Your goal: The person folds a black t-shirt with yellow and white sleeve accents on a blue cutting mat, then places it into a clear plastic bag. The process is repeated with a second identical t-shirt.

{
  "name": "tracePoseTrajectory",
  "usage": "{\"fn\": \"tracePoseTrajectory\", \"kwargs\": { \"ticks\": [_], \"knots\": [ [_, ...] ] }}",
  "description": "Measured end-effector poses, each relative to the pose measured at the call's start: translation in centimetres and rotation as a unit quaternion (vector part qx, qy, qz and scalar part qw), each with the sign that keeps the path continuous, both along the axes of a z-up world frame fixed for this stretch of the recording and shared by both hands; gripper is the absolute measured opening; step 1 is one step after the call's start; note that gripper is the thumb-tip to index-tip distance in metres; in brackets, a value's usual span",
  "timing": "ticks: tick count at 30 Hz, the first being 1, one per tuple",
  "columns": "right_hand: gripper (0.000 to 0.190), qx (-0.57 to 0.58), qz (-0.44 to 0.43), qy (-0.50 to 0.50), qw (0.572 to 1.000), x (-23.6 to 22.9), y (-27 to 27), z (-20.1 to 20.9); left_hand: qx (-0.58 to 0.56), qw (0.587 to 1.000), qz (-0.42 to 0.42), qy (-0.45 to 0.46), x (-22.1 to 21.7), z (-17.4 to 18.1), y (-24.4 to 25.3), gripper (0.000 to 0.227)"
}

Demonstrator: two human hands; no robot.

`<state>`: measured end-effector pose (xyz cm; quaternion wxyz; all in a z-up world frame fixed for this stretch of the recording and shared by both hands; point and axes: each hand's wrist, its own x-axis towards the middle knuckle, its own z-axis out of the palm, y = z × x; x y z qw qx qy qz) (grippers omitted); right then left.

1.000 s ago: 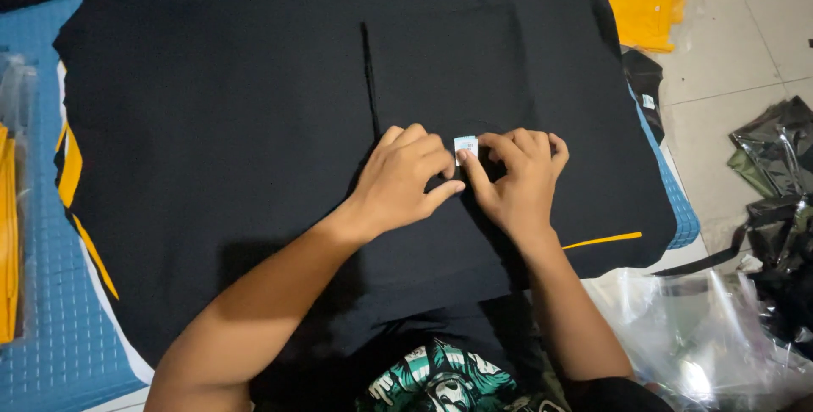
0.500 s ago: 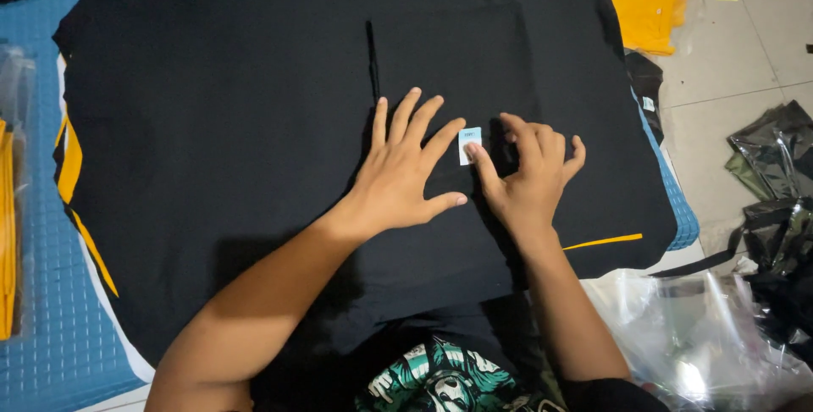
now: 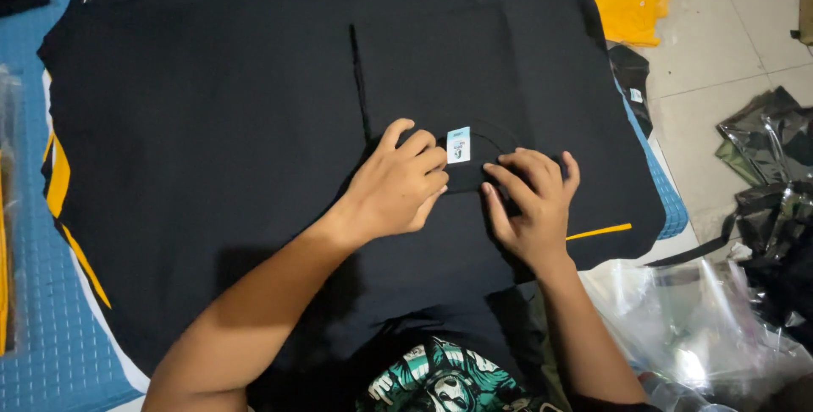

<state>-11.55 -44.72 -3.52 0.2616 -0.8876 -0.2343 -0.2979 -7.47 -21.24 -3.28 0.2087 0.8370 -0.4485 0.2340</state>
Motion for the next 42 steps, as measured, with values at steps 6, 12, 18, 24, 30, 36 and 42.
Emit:
{"fn": "tracePoseTrajectory", "kwargs": {
  "ticks": [6,12,18,24,30,36,42],
  "knots": [
    [0.009,-0.007,-0.011,-0.014,1.0,0.5,-0.4,0.2,0.019,1.0,-0.011,-0.017,-0.1,0.0,0.0,0.007],
    [0.013,-0.038,0.001,-0.022,0.999,0.9,-0.9,0.0,0.022,1.0,-0.015,0.004,-0.3,-0.2,0.4,0.009],
    [0.031,0.006,0.032,0.027,0.999,-0.2,-2.0,-0.2,-0.059,0.995,0.02,0.079,0.2,0.6,1.2,0.026],
    [0.058,-0.091,0.003,0.102,0.991,-2.2,-2.8,0.3,0.078,0.971,0.16,0.159,-1.8,3.5,2.0,0.058],
    [0.065,-0.11,-0.001,0.146,0.983,-4.0,-4.8,-0.4,0.14,0.937,0.201,0.251,-2.9,3.1,2.8,0.064],
    [0.046,0.039,0.02,0.138,0.989,-4.5,-9.3,-2.7,0.081,0.92,0.261,0.282,-5.8,4.1,5.3,0.063],
    [0.019,0.226,-0.224,-0.024,0.948,-4.8,-17.2,-7.2,-0.128,0.918,0.286,0.244,-5.6,1.4,7.2,0.045]
  ]
}}
